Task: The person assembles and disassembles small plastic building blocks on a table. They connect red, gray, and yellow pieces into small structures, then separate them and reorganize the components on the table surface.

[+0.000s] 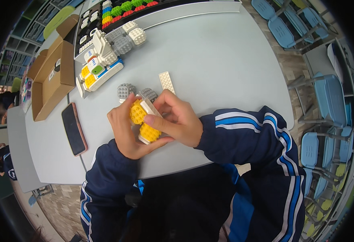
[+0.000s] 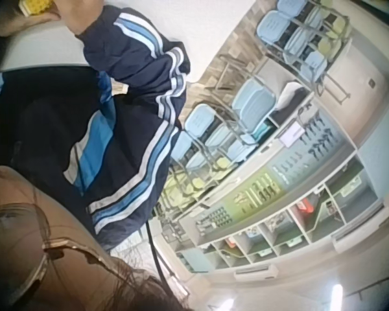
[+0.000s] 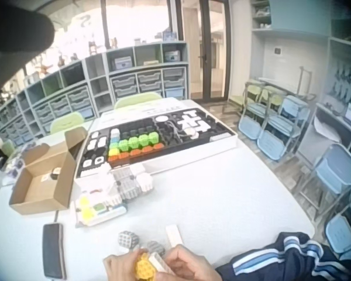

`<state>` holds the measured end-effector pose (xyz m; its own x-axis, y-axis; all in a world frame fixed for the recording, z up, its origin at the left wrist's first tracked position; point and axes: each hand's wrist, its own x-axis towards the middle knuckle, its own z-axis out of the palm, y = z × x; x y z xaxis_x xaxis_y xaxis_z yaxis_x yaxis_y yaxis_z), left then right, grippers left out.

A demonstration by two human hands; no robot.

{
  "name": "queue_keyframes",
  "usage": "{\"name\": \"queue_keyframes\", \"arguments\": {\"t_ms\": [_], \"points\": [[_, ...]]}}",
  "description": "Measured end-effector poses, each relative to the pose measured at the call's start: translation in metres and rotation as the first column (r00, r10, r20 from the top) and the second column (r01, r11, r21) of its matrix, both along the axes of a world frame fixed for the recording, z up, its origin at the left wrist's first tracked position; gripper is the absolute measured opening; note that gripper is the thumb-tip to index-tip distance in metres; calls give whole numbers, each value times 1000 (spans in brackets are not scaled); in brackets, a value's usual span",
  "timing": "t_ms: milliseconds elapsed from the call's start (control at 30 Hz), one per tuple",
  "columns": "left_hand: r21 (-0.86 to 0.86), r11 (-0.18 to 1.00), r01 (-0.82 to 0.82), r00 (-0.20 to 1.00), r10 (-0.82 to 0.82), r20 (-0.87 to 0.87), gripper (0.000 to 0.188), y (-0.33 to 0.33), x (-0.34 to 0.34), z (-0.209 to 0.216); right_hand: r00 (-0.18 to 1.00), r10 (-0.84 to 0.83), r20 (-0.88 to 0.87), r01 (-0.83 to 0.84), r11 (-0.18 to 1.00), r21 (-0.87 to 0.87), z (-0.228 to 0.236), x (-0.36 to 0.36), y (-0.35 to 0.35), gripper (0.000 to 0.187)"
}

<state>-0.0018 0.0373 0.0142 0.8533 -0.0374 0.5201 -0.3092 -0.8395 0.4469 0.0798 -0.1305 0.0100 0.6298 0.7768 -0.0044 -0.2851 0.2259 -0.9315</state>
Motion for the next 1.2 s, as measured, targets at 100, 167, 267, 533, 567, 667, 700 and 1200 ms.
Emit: {"name": "queue_keyframes", "arguments": {"t_ms": [100,167,267,533,567,667,700,1200], "points": [[-55,997,59,998,-57,33,86,2,0,5,961,-4,275,36,993,-112,-2,4,-3,28],[-93,990,106,994,-102,43,78,5,-2,2,981,7,193,16,993,-120,-3,2,0,29],[-246,963,107,994,-111,-3,73,3,2,-3,998,12,67,-3,991,-133,-4,2,3,30],[-248,959,136,989,-146,-22,62,4,8,-10,903,-40,428,125,977,-172,-9,9,3,27],[-233,963,132,989,-142,-27,61,1,9,-11,888,-44,458,143,972,-185,-9,12,3,27],[-239,963,127,985,-151,-86,61,-3,8,-20,891,-17,453,141,960,-241,-8,11,-1,27],[-262,959,112,987,-138,-84,62,-4,8,-23,900,-3,435,130,956,-262,-8,10,-2,27],[-162,986,29,986,-55,-157,62,0,-7,-8,644,-7,765,142,984,-111,-15,0,-7,40]]}}
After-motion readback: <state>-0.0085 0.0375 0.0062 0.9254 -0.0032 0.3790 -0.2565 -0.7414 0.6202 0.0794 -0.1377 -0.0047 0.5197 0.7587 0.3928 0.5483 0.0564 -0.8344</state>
